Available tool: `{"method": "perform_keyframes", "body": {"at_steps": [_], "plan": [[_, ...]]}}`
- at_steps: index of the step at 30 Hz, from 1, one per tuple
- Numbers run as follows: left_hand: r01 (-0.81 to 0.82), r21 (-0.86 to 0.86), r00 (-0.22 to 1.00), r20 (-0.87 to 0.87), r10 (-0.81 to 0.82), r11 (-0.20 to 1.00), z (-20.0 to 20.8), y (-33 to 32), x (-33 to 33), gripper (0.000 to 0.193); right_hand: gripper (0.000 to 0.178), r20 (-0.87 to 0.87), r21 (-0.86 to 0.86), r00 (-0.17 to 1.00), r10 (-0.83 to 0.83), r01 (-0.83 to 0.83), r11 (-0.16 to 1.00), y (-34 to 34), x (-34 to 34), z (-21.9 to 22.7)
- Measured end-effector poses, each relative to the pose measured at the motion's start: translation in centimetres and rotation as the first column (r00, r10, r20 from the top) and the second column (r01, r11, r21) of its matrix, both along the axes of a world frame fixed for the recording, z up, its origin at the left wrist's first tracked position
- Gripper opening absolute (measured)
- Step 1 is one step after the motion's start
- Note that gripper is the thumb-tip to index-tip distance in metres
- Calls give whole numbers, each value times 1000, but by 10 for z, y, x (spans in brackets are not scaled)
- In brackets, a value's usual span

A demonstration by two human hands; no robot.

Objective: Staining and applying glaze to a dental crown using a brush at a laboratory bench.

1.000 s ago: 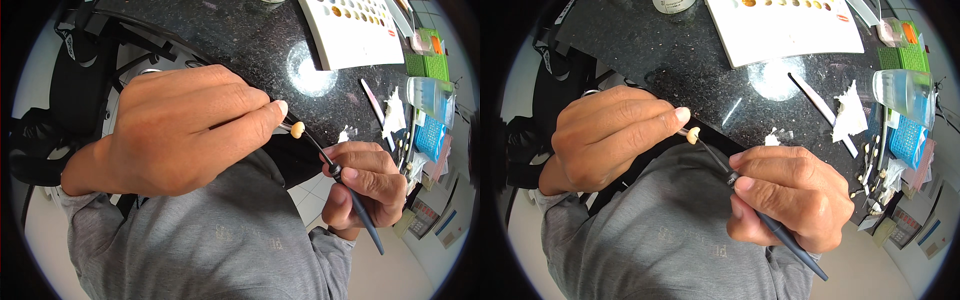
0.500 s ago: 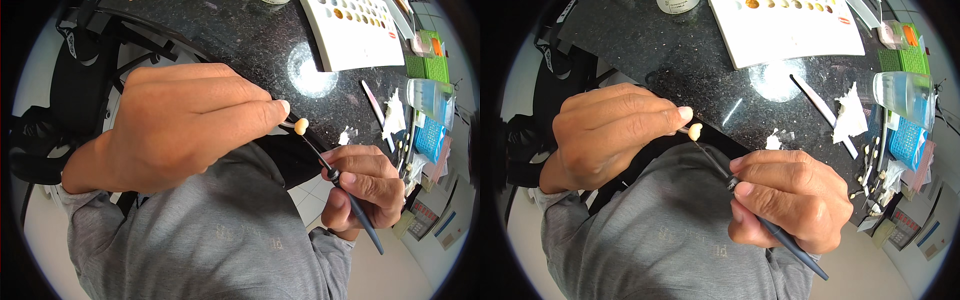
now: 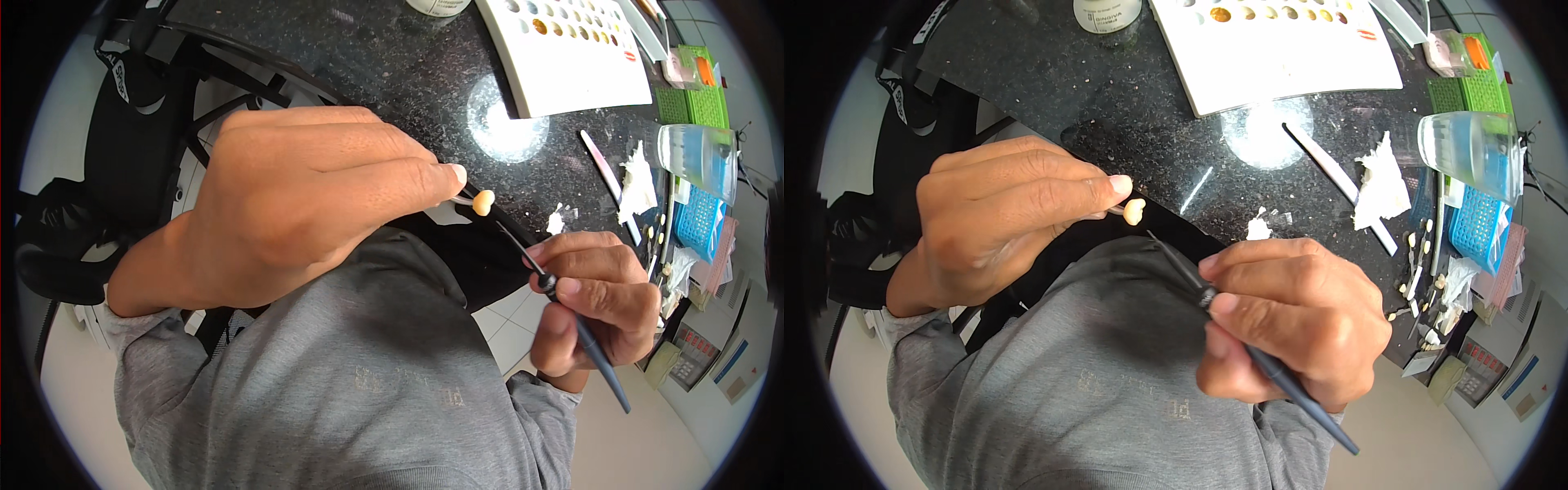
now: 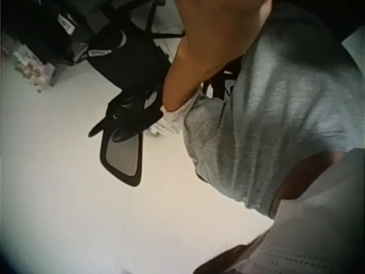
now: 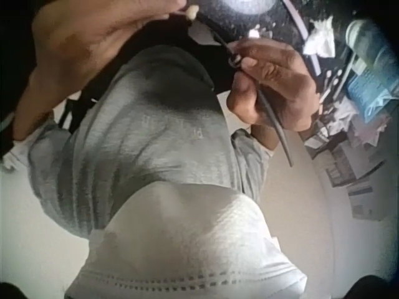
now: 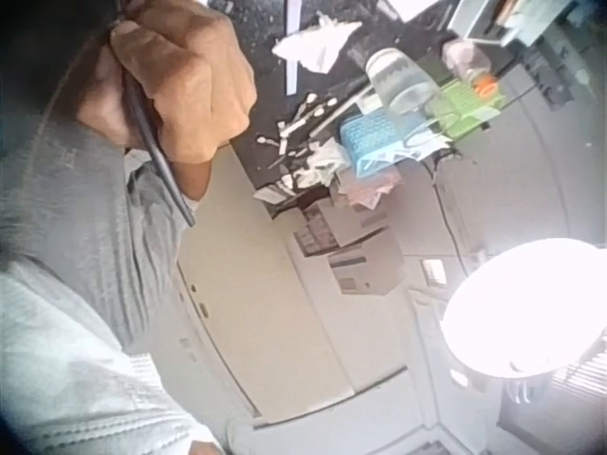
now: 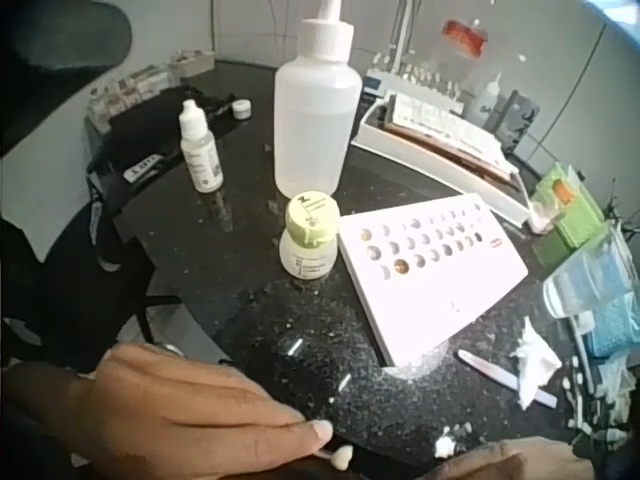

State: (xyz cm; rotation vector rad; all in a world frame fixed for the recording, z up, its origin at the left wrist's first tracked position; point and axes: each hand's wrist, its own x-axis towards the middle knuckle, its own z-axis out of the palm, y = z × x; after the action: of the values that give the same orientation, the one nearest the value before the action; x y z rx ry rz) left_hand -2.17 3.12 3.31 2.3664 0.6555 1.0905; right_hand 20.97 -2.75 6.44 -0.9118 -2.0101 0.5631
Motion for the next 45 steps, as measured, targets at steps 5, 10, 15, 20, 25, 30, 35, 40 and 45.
{"method": "perform_keyframes", "body": {"at_steps": [5,10,15,20,25,30,35,40,45], "plan": [[-14,-259,994,99,41,966,4,-8,4,19,23,-215,-136,971,-107,78,988,-2,14,16],[4,-517,969,213,124,856,-1,-24,3,21,21,-222,-158,949,-223,191,969,23,22,39],[41,-608,951,268,156,793,-12,-27,0,20,22,-160,-263,892,-423,375,889,64,10,50],[101,-671,946,294,139,735,-23,-22,-3,20,16,-96,-337,921,-378,327,883,92,0,42],[80,-692,958,251,136,717,-29,-20,-10,22,11,164,-160,947,-278,303,939,98,-14,35],[84,-676,951,273,143,733,-30,-17,-11,22,11,328,117,911,-249,222,968,95,-15,31],[68,-657,933,309,186,751,-36,-20,-13,25,17,342,150,884,-319,284,947,89,-23,30],[58,-679,945,274,180,732,-31,-15,-13,14,18,444,159,825,-350,312,937,84,-32,35],[97,-703,950,277,146,704,-32,-16,-17,16,20,450,156,810,-377,344,926,84,-34,36]]}}
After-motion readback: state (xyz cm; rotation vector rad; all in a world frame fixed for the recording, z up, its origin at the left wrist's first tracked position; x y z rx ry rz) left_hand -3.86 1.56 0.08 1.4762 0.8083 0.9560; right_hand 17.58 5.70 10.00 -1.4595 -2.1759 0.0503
